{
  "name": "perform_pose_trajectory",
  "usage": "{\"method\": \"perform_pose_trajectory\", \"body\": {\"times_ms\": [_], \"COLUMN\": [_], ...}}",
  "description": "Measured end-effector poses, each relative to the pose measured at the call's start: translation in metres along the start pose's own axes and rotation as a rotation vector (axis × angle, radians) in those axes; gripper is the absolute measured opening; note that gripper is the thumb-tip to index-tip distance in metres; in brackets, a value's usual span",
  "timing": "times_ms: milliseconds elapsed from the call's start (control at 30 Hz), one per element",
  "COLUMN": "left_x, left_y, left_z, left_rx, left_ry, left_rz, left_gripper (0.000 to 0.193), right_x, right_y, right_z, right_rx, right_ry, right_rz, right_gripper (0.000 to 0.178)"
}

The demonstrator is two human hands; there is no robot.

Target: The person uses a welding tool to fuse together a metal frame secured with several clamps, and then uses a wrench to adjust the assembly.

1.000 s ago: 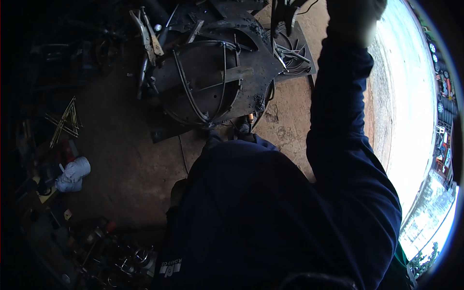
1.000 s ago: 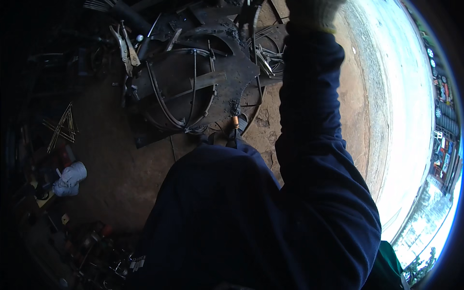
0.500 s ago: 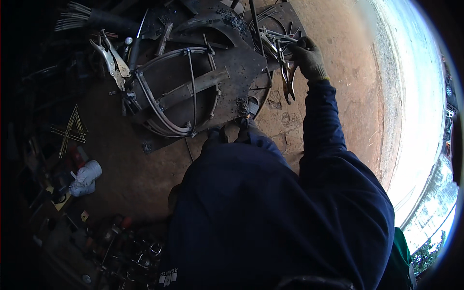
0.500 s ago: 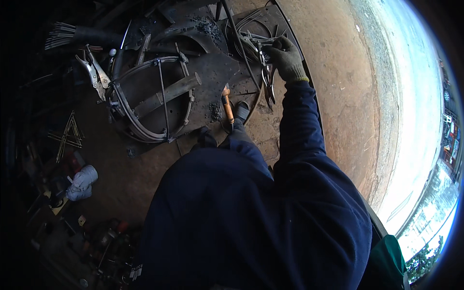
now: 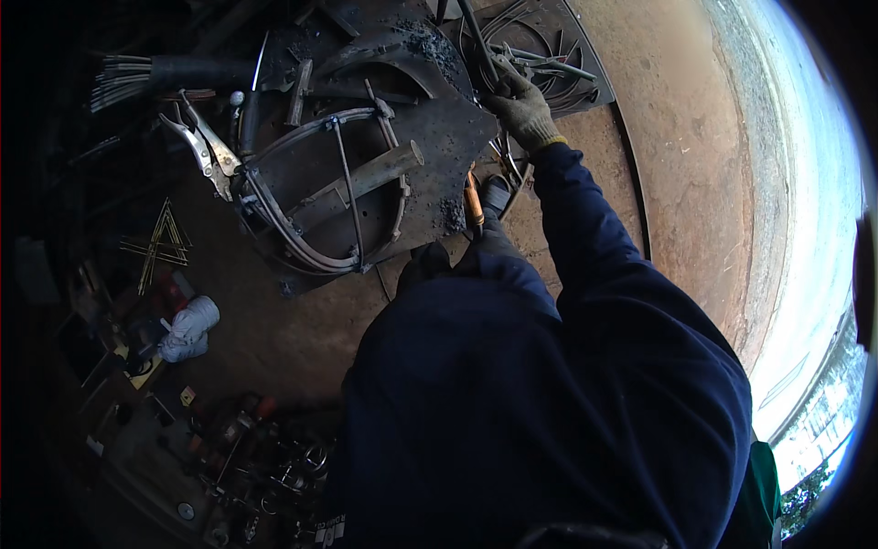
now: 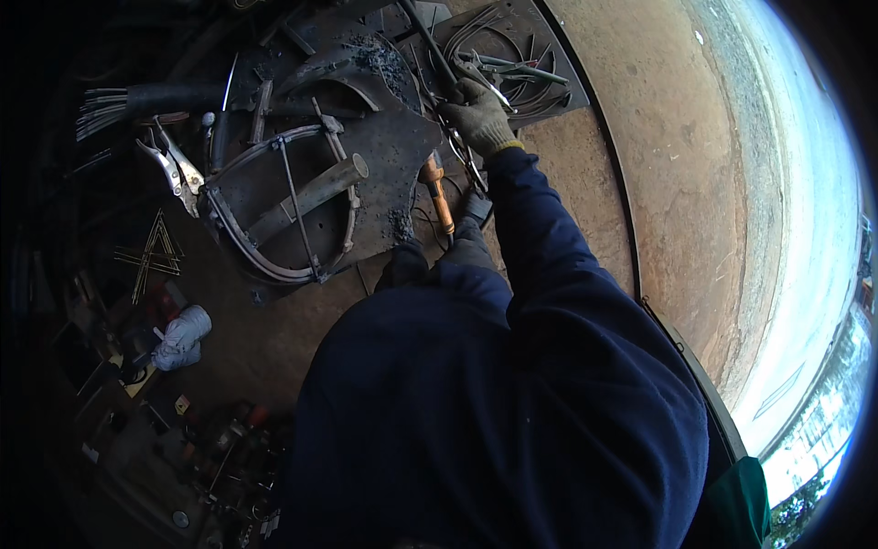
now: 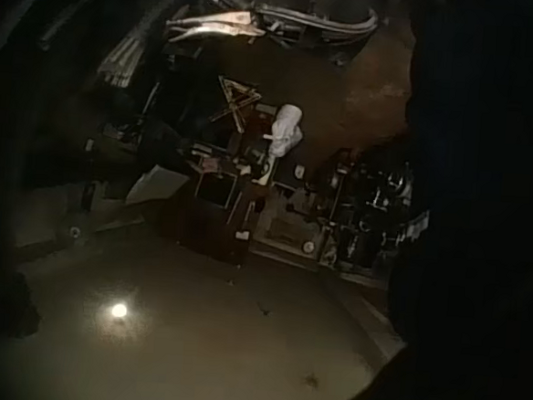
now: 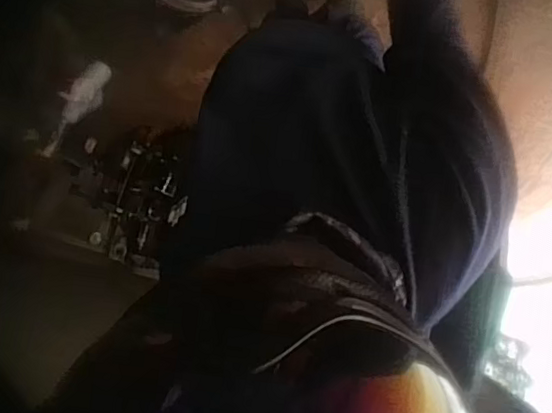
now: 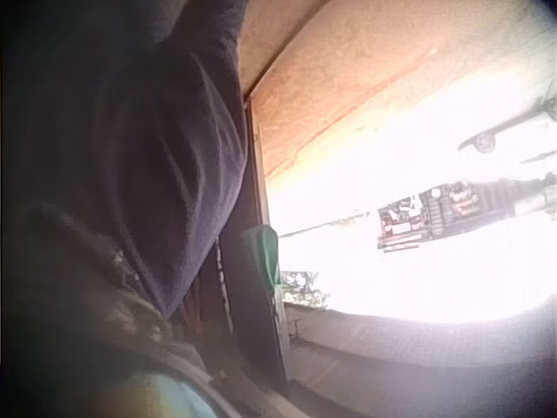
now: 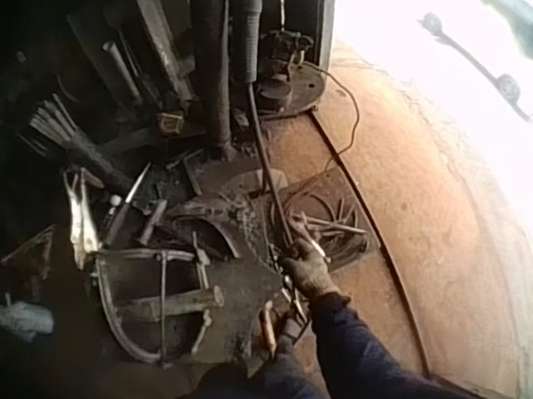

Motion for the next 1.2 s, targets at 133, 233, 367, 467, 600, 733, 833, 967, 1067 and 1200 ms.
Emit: {"method": "perform_pose_trajectory", "body": {"times_ms": [133, 233, 367, 467, 600, 733, 833, 967, 1067, 1200], "left_x": [-0.004, -0.004, -0.005, -0.005, 0.006, 0.013, 0.013, 0.010, 0.011, 0.006], "left_y": [-0.002, 0.000, 0.007, 0.011, 0.021, 0.022, 0.014, 0.004, -0.008, -0.030], "left_z": [-0.008, -0.010, -0.014, -0.018, -0.013, -0.013, -0.019, -0.020, -0.027, -0.053], "left_rx": [0.018, 0.021, 0.029, 0.036, 0.036, 0.076, 0.156, 0.388, 0.374, -0.054], "left_ry": [-0.028, -0.046, -0.070, -0.085, -0.072, -0.065, -0.089, -0.211, -0.127, 0.480], "left_rz": [0.003, 0.006, -0.001, -0.002, -0.016, -0.036, -0.061, -0.132, -0.125, 0.093], "left_gripper": [0.025, 0.026, 0.026, 0.026, 0.026, 0.027, 0.027, 0.027, 0.027, 0.034], "right_x": [-0.001, 0.023, 0.038, 0.039, 0.035, 0.035, 0.011, 0.009, 0.016, 0.092], "right_y": [-0.017, -0.037, -0.069, -0.091, -0.096, -0.093, -0.078, -0.018, 0.013, 0.043], "right_z": [-0.014, -0.026, -0.033, -0.030, 0.000, 0.013, 0.017, 0.084, 0.163, 0.253], "right_rx": [0.061, -0.020, -0.124, -0.133, 0.030, 0.059, -0.076, 0.019, -0.301, -0.655], "right_ry": [0.208, 0.306, 0.392, 0.553, 0.738, 0.607, 0.455, -0.461, -0.265, -0.018], "right_rz": [-0.056, -0.081, 0.003, -0.054, -0.253, -0.452, -0.271, 0.025, -0.036, 0.055], "right_gripper": [0.021, 0.038, 0.044, 0.040, 0.052, 0.066, 0.064, 0.055, 0.049, 0.047]}}
Point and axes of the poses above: each hand's wrist, its own y-axis away from the middle knuckle, its own x-axis out of the palm, z = x × y, the point moved 1 cm from there along -y, towards the middle knuckle, and after that the axes turned 2 degrees about -x, right-handed, at the moved point
